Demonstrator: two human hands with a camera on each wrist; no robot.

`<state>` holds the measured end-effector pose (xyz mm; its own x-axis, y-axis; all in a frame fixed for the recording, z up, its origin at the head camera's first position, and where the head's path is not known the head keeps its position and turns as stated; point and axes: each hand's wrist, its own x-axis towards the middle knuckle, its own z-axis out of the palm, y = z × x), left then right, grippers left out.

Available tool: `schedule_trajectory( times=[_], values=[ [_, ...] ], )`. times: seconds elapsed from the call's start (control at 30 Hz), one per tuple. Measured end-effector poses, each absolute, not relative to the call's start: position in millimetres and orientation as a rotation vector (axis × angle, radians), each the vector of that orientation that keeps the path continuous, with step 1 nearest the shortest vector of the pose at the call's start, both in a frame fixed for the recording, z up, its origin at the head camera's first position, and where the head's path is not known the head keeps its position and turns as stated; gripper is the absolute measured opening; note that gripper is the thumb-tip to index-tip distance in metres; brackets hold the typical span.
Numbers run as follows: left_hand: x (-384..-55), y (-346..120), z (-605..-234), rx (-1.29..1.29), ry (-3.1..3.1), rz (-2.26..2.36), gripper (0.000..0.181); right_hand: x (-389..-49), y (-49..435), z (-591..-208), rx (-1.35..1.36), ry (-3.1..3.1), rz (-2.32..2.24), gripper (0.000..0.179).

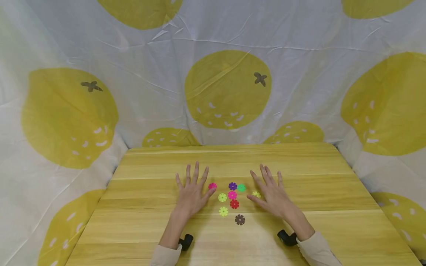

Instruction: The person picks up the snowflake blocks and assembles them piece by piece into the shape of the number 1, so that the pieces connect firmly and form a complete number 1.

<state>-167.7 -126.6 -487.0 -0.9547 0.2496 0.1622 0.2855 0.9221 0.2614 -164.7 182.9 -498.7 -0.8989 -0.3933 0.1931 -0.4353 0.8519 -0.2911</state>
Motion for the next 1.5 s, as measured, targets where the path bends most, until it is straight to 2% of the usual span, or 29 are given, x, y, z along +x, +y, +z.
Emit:
schedule_trajectory(
  times=[0.23,0.43,0.53,0.7,0.8,1.1,1.5],
  values=[
    [-162,-127,-485,-0.465,-2.987,-0.464,0.079,-161,185,-501,0.769,-2.856,0.597,0.080],
    [-155,-129,-486,-0.574,-2.990,-0.851,0.077,-162,193,-506,0.771,-2.866,0.851,0.070],
    [-151,-132,-488,-0.573,-2.961,-1.062,0.068,-164,199,-508,0.735,-2.901,0.932,0.065],
    [-150,-131,-494,-0.618,-2.894,-1.373,0.042,-170,209,-512,0.734,-2.916,1.133,0.056],
    [-149,-127,-498,-0.669,-2.897,-1.497,0.035,-175,212,-513,0.752,-2.907,1.276,0.051],
    [-148,-112,-502,-0.681,-2.925,-1.534,0.035,-182,211,-523,0.659,-2.903,1.420,0.036],
    [-155,-105,-501,-0.649,-3.008,-1.479,0.031,-192,219,-531,0.694,-2.885,1.502,0.031]
  ],
)
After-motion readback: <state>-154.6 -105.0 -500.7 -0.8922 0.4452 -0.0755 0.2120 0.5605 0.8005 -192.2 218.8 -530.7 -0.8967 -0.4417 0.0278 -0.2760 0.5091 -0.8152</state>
